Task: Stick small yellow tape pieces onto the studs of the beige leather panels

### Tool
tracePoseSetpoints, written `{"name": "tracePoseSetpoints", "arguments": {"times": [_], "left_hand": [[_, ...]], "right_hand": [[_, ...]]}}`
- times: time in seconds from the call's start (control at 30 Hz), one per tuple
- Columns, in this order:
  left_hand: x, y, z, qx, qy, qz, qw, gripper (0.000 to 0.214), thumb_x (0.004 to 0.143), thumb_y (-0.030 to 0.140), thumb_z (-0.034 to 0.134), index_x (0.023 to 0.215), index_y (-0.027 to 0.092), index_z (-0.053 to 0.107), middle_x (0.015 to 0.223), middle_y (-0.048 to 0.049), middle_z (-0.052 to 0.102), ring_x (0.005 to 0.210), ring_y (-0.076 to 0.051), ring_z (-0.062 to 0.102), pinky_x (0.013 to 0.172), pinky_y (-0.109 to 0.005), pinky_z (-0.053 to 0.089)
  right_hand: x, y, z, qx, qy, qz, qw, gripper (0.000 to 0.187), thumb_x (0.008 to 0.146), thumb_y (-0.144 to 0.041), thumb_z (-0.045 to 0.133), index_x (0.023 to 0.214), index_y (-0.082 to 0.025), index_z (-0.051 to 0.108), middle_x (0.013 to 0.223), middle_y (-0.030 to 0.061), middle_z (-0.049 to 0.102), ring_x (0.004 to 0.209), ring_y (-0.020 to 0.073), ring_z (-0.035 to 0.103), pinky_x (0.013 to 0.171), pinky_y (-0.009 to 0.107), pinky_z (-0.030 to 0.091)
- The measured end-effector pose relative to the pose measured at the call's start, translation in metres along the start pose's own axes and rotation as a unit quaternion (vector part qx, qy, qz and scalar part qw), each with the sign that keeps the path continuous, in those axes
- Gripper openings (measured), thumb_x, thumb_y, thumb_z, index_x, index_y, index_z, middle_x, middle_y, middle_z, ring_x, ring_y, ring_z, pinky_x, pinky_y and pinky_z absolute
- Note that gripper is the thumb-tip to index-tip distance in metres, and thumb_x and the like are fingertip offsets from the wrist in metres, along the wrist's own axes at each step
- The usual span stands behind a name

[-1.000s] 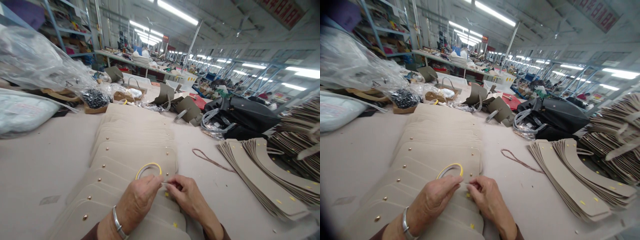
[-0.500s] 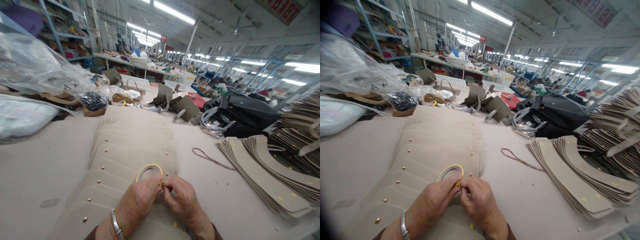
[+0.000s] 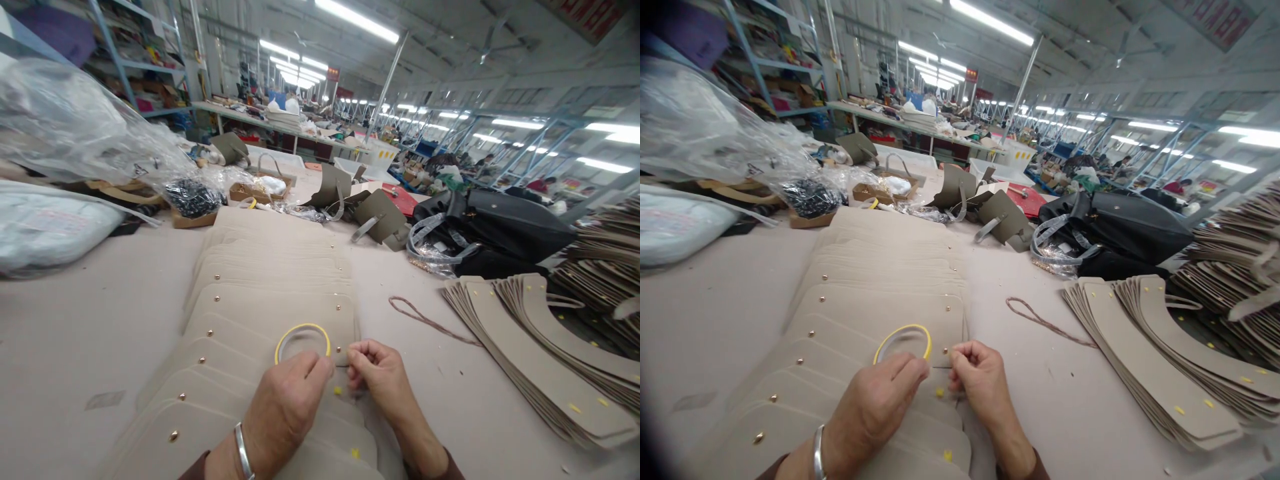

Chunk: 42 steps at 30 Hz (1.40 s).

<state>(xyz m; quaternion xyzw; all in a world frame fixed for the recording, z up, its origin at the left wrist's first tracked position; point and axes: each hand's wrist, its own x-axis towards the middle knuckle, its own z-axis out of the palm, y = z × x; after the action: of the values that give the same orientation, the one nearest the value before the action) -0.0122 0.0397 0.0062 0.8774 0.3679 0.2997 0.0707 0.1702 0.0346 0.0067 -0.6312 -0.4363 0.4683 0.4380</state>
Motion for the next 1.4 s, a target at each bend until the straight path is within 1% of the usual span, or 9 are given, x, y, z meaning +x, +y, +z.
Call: {"name": "tracePoseSetpoints", "arguments": {"times": [0.17, 0.27, 0.43, 0.6, 0.83, 0.97, 1.13, 1.27, 1.4], "left_hand": [[0.006, -0.010, 0.004, 0.081, -0.128, -0.028, 0.988, 0.006, 0.091, 0.015, 0.053, 0.087, 0.019, 0.055, 0.086, -0.0033, 0.060, 0.079, -0.022, 0.053, 0.068, -0.033, 0.049], [0.008, -0.009, 0.006, 0.083, -0.155, -0.028, 0.984, 0.005, 0.091, 0.017, 0.055, 0.086, 0.019, 0.055, 0.086, -0.0036, 0.060, 0.079, -0.022, 0.052, 0.068, -0.035, 0.049], [0.007, -0.007, 0.005, 0.075, -0.161, -0.027, 0.984, 0.007, 0.092, 0.017, 0.052, 0.087, 0.019, 0.056, 0.085, -0.0036, 0.059, 0.079, -0.021, 0.052, 0.068, -0.034, 0.048], [0.007, -0.008, 0.003, 0.070, -0.171, -0.036, 0.982, 0.006, 0.092, 0.017, 0.054, 0.085, 0.019, 0.055, 0.086, -0.0031, 0.059, 0.079, -0.021, 0.052, 0.068, -0.033, 0.048], [0.009, -0.010, 0.003, 0.066, -0.182, -0.044, 0.980, 0.008, 0.092, 0.016, 0.050, 0.087, 0.019, 0.055, 0.088, -0.0041, 0.060, 0.082, -0.023, 0.052, 0.070, -0.035, 0.049], [0.010, -0.010, 0.004, 0.077, -0.177, -0.046, 0.980, 0.008, 0.091, 0.014, 0.051, 0.086, 0.019, 0.055, 0.088, -0.0044, 0.060, 0.081, -0.023, 0.050, 0.070, -0.036, 0.046], [0.012, -0.012, 0.007, 0.092, -0.165, -0.043, 0.981, 0.011, 0.090, 0.012, 0.049, 0.086, 0.019, 0.056, 0.086, -0.0046, 0.058, 0.079, -0.023, 0.049, 0.071, -0.038, 0.045], [0.011, -0.013, 0.008, 0.088, -0.143, -0.031, 0.985, 0.012, 0.087, 0.008, 0.050, 0.085, 0.019, 0.056, 0.083, -0.0043, 0.057, 0.077, -0.024, 0.048, 0.072, -0.039, 0.044], [0.007, -0.013, 0.003, 0.066, -0.093, -0.008, 0.993, 0.014, 0.087, 0.008, 0.048, 0.082, 0.018, 0.055, 0.078, -0.0043, 0.055, 0.074, -0.023, 0.048, 0.068, -0.038, 0.044]], "right_hand": [[0.008, 0.009, -0.012, -0.079, -0.014, -0.014, 0.997, 0.038, 0.078, -0.048, 0.066, 0.085, -0.012, 0.072, 0.061, 0.0036, 0.067, 0.051, 0.0141, 0.060, 0.050, 0.024, 0.050], [0.006, 0.007, -0.007, -0.143, -0.021, -0.042, 0.989, 0.032, 0.082, -0.043, 0.062, 0.083, -0.013, 0.073, 0.060, 0.0031, 0.067, 0.052, 0.0151, 0.061, 0.051, 0.024, 0.050], [0.004, -0.004, 0.004, -0.286, -0.008, -0.139, 0.948, 0.023, 0.083, -0.028, 0.055, 0.072, -0.018, 0.072, 0.063, 0.0024, 0.070, 0.057, 0.0164, 0.063, 0.054, 0.023, 0.047], [0.008, -0.007, 0.009, -0.353, -0.006, -0.151, 0.923, 0.022, 0.083, -0.023, 0.053, 0.070, -0.019, 0.070, 0.065, 0.0028, 0.071, 0.059, 0.0176, 0.065, 0.058, 0.025, 0.045], [0.009, 0.002, -0.001, -0.325, 0.016, -0.098, 0.940, 0.013, 0.082, -0.029, 0.059, 0.091, -0.019, 0.058, 0.054, -0.0038, 0.061, 0.050, 0.0175, 0.060, 0.051, 0.026, 0.044], [0.000, 0.007, -0.010, -0.256, -0.018, -0.094, 0.962, 0.017, 0.089, -0.033, 0.053, 0.082, -0.020, 0.061, 0.067, 0.0012, 0.067, 0.058, 0.0170, 0.064, 0.053, 0.025, 0.047], [-0.004, 0.009, -0.002, -0.381, -0.001, -0.229, 0.896, 0.020, 0.090, -0.020, 0.049, 0.084, -0.017, 0.068, 0.079, 0.0063, 0.070, 0.073, 0.0188, 0.065, 0.070, 0.028, 0.045], [0.002, 0.006, 0.008, -0.446, 0.010, -0.223, 0.867, 0.020, 0.089, -0.017, 0.051, 0.075, -0.017, 0.066, 0.071, 0.0045, 0.067, 0.065, 0.0169, 0.062, 0.064, 0.026, 0.041], [0.003, -0.004, 0.007, -0.457, -0.008, -0.196, 0.867, 0.017, 0.086, -0.015, 0.055, 0.072, -0.017, 0.065, 0.069, 0.0021, 0.066, 0.064, 0.0146, 0.060, 0.062, 0.023, 0.039]]}}
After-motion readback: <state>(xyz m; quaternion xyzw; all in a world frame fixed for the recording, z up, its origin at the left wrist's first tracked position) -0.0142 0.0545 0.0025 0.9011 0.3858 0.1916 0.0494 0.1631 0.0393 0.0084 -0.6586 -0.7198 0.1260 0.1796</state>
